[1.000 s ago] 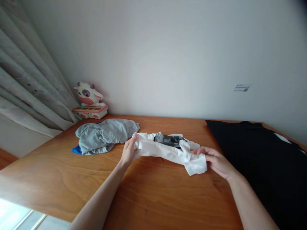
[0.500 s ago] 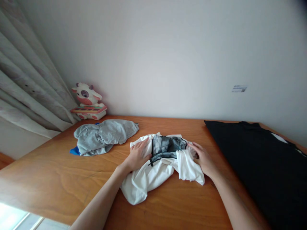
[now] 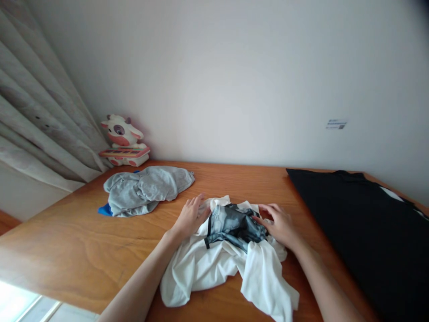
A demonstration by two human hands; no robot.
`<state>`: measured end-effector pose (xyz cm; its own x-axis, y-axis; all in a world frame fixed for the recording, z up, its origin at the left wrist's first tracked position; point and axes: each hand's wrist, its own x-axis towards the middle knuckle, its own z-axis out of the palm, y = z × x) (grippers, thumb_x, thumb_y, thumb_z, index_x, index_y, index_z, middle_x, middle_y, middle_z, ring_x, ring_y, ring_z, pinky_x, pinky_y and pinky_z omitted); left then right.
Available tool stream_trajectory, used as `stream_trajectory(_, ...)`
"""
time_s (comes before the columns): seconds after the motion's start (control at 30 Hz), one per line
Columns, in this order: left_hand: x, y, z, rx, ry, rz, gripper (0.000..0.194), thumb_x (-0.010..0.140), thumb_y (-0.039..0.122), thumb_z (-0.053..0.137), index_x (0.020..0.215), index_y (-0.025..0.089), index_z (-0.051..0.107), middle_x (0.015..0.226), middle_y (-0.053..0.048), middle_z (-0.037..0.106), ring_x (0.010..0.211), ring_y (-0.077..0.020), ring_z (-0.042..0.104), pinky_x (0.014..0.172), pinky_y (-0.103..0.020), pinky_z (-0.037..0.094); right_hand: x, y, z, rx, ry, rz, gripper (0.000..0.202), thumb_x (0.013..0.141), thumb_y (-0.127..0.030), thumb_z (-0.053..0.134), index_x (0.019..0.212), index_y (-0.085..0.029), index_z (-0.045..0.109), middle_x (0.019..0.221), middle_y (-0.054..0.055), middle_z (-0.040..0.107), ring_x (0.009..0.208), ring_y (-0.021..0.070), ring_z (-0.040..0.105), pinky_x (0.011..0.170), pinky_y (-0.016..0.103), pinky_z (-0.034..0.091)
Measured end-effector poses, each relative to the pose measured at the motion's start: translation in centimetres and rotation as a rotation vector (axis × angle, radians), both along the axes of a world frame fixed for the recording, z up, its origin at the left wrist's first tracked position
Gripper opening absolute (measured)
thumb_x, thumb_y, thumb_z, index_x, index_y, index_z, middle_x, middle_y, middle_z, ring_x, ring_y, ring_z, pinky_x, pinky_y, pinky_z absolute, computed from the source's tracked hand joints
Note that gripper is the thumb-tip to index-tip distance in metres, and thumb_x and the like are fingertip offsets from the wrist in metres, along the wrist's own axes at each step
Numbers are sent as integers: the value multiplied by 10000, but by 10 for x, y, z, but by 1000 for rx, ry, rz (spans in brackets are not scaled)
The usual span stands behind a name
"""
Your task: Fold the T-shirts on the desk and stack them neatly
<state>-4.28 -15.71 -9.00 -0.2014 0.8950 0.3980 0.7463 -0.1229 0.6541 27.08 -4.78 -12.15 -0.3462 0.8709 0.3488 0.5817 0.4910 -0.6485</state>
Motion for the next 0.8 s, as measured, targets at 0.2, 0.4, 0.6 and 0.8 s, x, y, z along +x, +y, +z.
stream_trajectory(0.2,-2,0,1,-182,41,-119,177,864,333,626,792,207,727,709,-23,668,661,-191,595,667,-275,439,-1,-5,5,-202,-17,190,188,799,-403,633,836,-223,673,779,18,685,731,206,645,677,323,495)
stream_trajectory(0.4,-6,0,3,150,-71,43,161,886,211,513,957,228,657,1030,-83,657,971,-222,647,673,-252,502,-9,-13,14,28,145,-11,105,864,-350,552,890,-252,577,777,15,690,664,198,638,652,323,481)
stream_trajectory(0.6,-14,1,7,407,-53,118,98,823,144,483,855,231,513,1195,-103,612,1105,-226,629,785,-312,535,-10,-12,23,231,357,3,468,894,-269,559,1361,-238,549,1092,88,700,958,225,691,886,385,554)
stream_trajectory(0.8,-15,-4,9,40,301,-70,202,820,371,606,746,231,480,987,-84,683,941,-259,640,858,-390,487,2,-9,21,-47,138,225,392,875,-432,593,1180,-221,722,888,57,737,811,239,706,780,375,576)
